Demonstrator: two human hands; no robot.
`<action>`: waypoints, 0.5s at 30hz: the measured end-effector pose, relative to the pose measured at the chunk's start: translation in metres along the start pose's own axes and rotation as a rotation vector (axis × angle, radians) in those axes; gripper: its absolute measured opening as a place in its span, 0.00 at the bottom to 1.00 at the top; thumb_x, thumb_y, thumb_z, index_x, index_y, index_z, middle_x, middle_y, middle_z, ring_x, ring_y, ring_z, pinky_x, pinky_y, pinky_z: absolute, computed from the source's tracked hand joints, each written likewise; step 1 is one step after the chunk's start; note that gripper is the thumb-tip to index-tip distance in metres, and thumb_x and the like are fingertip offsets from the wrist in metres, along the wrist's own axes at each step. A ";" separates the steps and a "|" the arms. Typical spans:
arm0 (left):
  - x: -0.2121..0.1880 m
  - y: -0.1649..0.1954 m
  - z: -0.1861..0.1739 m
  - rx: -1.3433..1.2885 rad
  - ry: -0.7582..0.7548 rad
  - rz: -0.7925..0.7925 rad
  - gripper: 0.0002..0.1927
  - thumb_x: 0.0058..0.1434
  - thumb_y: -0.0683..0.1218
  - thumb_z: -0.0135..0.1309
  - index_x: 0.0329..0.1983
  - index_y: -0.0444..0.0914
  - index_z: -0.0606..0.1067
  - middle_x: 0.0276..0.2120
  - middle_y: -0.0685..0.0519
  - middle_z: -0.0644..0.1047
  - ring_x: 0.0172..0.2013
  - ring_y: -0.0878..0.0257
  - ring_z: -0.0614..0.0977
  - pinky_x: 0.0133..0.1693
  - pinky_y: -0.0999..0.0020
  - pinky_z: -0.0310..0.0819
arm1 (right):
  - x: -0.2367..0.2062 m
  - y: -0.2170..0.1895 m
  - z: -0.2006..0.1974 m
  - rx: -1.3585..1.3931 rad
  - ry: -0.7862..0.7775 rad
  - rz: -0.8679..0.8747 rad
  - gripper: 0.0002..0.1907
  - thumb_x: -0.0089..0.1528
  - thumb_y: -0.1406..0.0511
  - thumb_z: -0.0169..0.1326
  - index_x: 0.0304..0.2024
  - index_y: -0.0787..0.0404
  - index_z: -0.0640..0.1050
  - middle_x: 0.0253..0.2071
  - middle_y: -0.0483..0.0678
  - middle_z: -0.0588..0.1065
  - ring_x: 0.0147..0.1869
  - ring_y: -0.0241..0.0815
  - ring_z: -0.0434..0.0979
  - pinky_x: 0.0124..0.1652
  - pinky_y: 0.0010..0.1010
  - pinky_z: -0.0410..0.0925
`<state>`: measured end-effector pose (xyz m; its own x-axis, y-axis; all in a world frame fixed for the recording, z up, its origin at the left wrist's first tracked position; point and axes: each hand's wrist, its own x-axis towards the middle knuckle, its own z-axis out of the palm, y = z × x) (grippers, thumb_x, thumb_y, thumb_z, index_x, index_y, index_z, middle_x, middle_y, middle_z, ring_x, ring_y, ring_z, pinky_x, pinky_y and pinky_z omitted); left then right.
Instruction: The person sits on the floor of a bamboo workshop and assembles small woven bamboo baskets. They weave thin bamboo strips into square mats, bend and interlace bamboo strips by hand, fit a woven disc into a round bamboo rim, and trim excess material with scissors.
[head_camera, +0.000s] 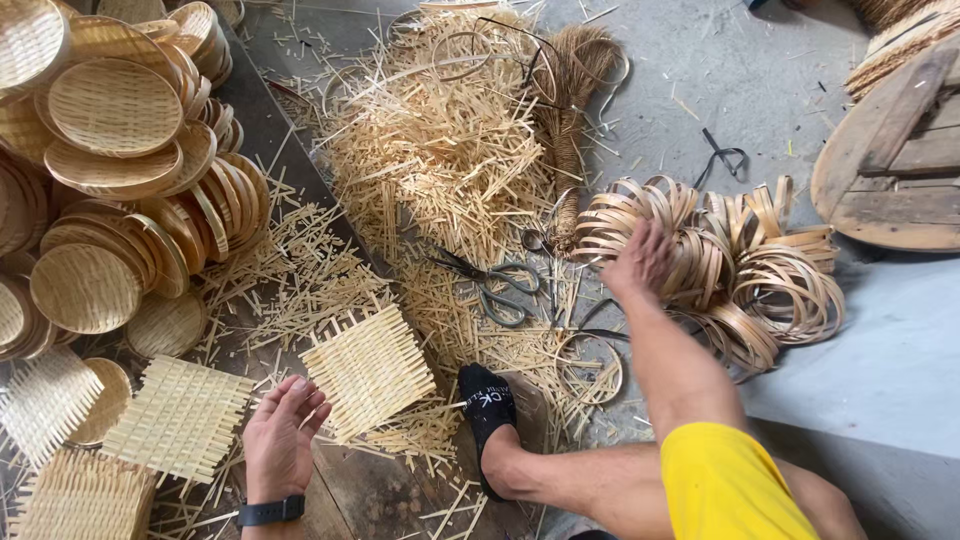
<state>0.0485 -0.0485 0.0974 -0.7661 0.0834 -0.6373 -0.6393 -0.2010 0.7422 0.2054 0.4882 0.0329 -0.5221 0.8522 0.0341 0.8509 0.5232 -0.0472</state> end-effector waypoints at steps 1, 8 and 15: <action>0.001 0.000 -0.001 0.020 0.020 -0.004 0.12 0.65 0.41 0.54 0.51 0.37 0.73 0.41 0.51 0.78 0.41 0.60 0.80 0.46 0.60 0.78 | 0.009 0.006 -0.004 0.023 -0.009 -0.027 0.61 0.38 0.65 0.73 0.67 0.62 0.53 0.72 0.64 0.53 0.76 0.62 0.50 0.70 0.50 0.45; 0.010 -0.006 -0.001 0.018 0.022 -0.003 0.12 0.66 0.42 0.56 0.51 0.35 0.73 0.40 0.49 0.78 0.40 0.59 0.80 0.45 0.59 0.79 | -0.010 -0.007 -0.008 -0.139 -0.296 0.018 0.66 0.47 0.60 0.71 0.77 0.58 0.44 0.69 0.64 0.56 0.73 0.58 0.57 0.70 0.47 0.52; 0.002 -0.011 0.027 0.060 -0.022 -0.032 0.13 0.64 0.41 0.56 0.51 0.36 0.74 0.40 0.49 0.79 0.39 0.60 0.82 0.45 0.61 0.80 | -0.105 -0.030 -0.007 -0.034 -0.683 -0.131 0.54 0.56 0.54 0.64 0.73 0.52 0.43 0.71 0.59 0.57 0.67 0.57 0.67 0.67 0.43 0.62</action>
<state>0.0519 -0.0200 0.0931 -0.7463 0.1100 -0.6565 -0.6655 -0.1389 0.7333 0.2346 0.3828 0.0377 -0.5308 0.6000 -0.5985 0.7739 0.6310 -0.0537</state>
